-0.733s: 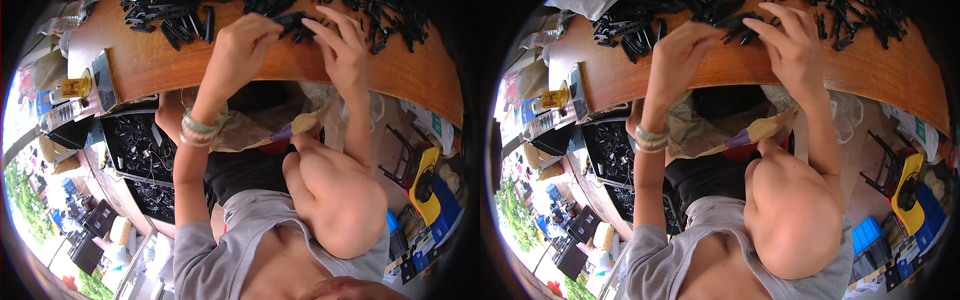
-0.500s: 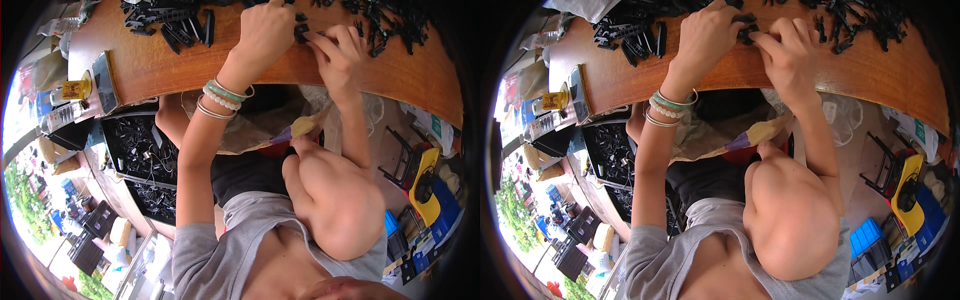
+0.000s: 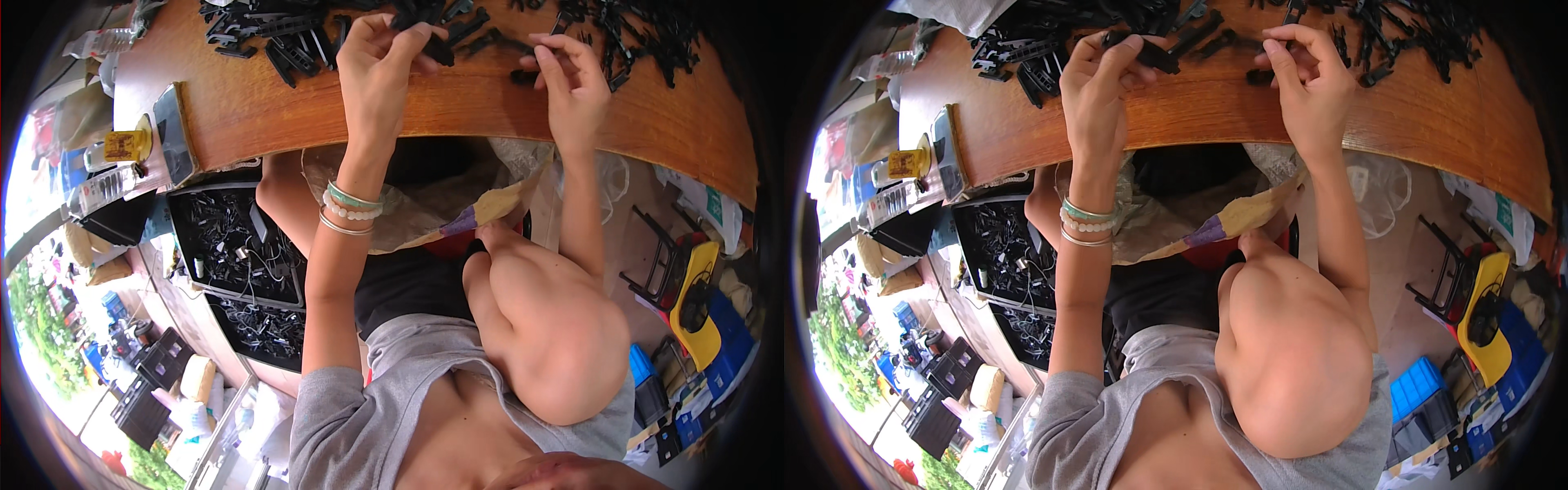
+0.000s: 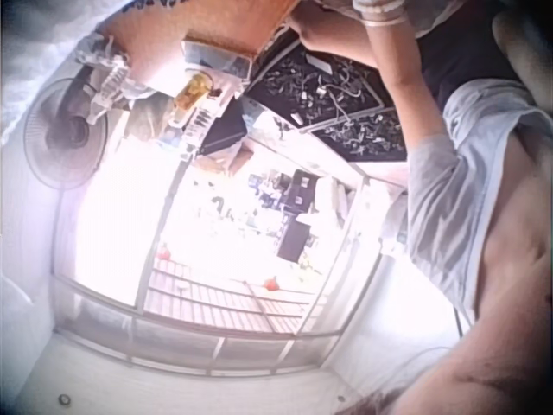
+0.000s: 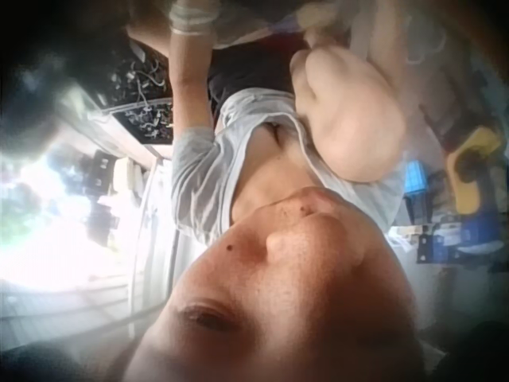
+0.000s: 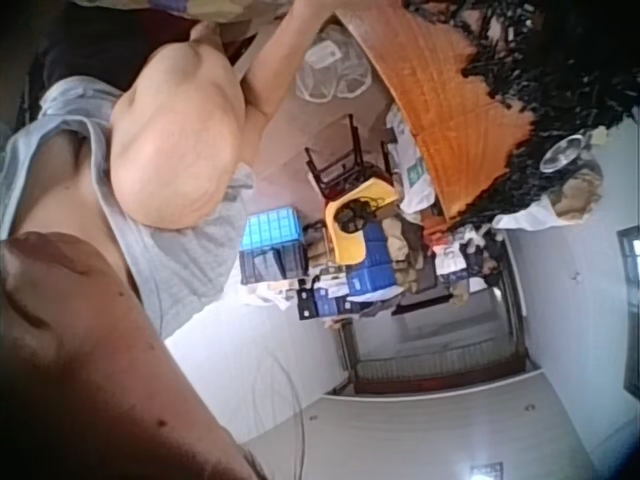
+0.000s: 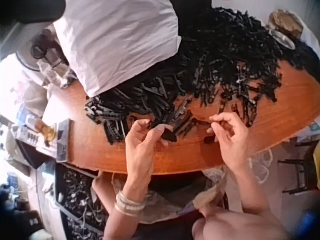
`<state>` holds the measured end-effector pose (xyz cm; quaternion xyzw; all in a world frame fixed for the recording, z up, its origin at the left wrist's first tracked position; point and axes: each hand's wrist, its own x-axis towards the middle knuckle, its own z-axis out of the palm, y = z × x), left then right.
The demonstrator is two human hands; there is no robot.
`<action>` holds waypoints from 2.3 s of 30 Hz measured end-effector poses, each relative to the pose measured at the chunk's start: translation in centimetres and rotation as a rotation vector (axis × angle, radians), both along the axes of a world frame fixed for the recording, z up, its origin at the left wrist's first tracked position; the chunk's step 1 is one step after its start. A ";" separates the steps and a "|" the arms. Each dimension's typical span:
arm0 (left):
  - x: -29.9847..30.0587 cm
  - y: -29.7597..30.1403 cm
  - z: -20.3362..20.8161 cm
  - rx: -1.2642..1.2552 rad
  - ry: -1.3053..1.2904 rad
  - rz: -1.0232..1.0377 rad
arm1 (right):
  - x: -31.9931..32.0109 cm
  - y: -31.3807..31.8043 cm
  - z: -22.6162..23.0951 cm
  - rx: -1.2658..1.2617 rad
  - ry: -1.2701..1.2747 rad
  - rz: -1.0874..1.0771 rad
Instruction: The person repeatedly picks up plastic parts from a table, fits them together by hand, and drops the assembled pieces into a bag.
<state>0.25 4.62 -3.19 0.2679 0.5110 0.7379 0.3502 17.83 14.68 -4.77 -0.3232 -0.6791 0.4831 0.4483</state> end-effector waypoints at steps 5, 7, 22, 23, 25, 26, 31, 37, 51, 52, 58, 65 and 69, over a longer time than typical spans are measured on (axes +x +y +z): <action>0.7 -0.4 0.7 -0.134 0.034 0.027 | -0.9 1.2 -0.6 0.414 -0.065 -0.224; 1.0 -0.5 0.7 -0.124 -0.022 0.038 | -0.8 1.6 -0.1 0.398 -0.052 -0.265; 2.4 -2.2 1.5 -0.232 0.032 -0.184 | 0.6 -1.7 4.1 0.230 -0.169 0.427; 2.5 -2.5 2.1 -0.265 0.136 -0.208 | 0.6 -1.9 4.3 0.232 -0.201 0.374; 2.5 -2.8 2.2 -0.297 0.241 -0.228 | 0.5 -2.2 4.4 0.235 -0.232 0.323; 2.4 -2.9 1.7 -0.270 0.228 -0.253 | 0.4 -2.4 4.2 0.235 -0.183 0.310; 2.5 -2.9 1.8 -0.272 0.214 -0.263 | 0.4 -2.8 3.3 0.241 -0.056 0.295; 3.1 -3.6 2.9 -0.079 0.598 -0.288 | 0.9 -3.1 2.7 0.217 0.017 0.279; 3.3 -4.4 3.0 -0.100 0.855 -0.352 | 1.1 -4.3 2.3 0.268 -0.025 0.313; 3.3 -4.4 2.9 -0.101 0.854 -0.352 | 1.0 -4.4 2.0 0.279 -0.007 0.296; 3.2 -4.4 2.4 -0.106 0.753 -0.328 | 1.0 -4.5 2.2 0.252 -0.023 0.281; 2.6 -4.9 2.8 -0.150 0.794 -0.369 | 0.6 -5.2 2.7 0.102 0.032 0.299; 3.0 -5.5 2.4 -0.109 0.730 -0.362 | 1.5 -5.6 2.6 0.173 -0.130 0.298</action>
